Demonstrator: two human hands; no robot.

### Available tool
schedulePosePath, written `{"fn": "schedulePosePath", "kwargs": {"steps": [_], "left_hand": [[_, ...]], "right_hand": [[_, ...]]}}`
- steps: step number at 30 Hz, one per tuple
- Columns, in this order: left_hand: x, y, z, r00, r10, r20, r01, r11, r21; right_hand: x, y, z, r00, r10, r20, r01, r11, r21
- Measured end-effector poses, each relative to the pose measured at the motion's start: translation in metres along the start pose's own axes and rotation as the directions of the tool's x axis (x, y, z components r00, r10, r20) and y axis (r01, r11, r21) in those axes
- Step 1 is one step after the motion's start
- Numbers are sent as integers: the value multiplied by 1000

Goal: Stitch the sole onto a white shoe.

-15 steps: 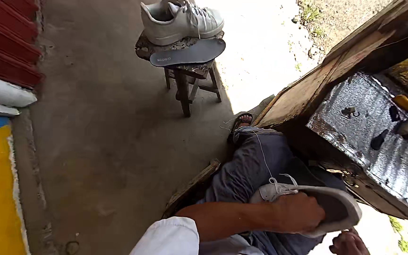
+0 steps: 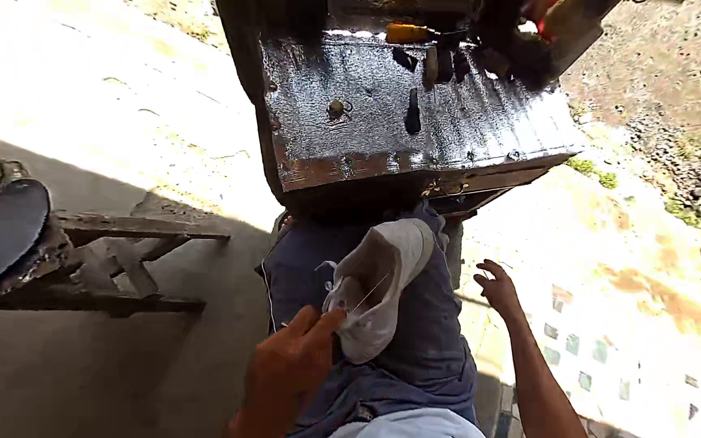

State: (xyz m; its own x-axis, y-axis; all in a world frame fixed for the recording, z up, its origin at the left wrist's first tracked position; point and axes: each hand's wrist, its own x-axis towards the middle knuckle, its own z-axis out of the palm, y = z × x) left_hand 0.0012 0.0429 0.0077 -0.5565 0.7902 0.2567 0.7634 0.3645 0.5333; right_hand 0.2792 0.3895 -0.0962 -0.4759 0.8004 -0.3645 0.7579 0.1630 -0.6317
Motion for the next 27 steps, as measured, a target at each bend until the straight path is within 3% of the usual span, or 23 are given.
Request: {"fn": "schedulePosePath", "kwargs": {"steps": [3,5,7,10,12,13,14,15,16,17,18,19,20,21,23,27], "left_hand": [[21,2,-10,995,61,82,-53,994,-98],[35,-8,-15,976,139,170,-69,929,-365],[48,-20,-17,940,255,228,-21,708,-706],[66,-28,-13,943,289,166,84,277,-957],[73,-24,-10,968,235,89,101,-38,-994],[78,-22,-9,971,228,72,95,-90,-991],[82,-20,-8,972,221,81,92,-40,-995],[85,-18,-6,976,191,107,87,113,-990],[87,-12,-4,984,130,124,74,339,-938],[88,-3,-1,990,66,126,62,592,-803],[88,5,2,992,34,122,44,809,-586],[88,13,6,993,49,112,-7,938,-346],[87,19,10,991,92,102,-74,984,-161],[86,23,14,985,137,105,-133,990,-42],[84,26,19,974,202,105,-209,976,60],[61,19,3,972,220,78,-226,971,78]], "right_hand": [[-20,-96,12,942,-317,-112,336,880,336],[-27,-142,16,853,-520,-51,493,769,407],[-30,-167,14,823,-563,79,503,785,362],[-25,-168,6,873,-449,191,370,865,338],[-23,-159,5,886,-449,118,309,760,572],[-23,-157,4,865,-493,95,267,611,745],[-23,-158,4,833,-548,77,194,420,887],[-25,-163,5,812,-581,48,115,241,964],[-27,-170,5,821,-571,19,81,150,985],[-29,-177,5,853,-522,-6,110,169,979],[-30,-185,4,888,-456,-48,205,302,931],[-32,-192,3,903,-414,-113,338,524,782],[-32,-196,4,884,-435,-170,457,733,503],[-33,-199,6,863,-472,-180,502,842,200],[-39,-207,13,851,-499,-162,475,864,-166],[-45,-215,15,859,-484,-169,413,848,-333]]}}
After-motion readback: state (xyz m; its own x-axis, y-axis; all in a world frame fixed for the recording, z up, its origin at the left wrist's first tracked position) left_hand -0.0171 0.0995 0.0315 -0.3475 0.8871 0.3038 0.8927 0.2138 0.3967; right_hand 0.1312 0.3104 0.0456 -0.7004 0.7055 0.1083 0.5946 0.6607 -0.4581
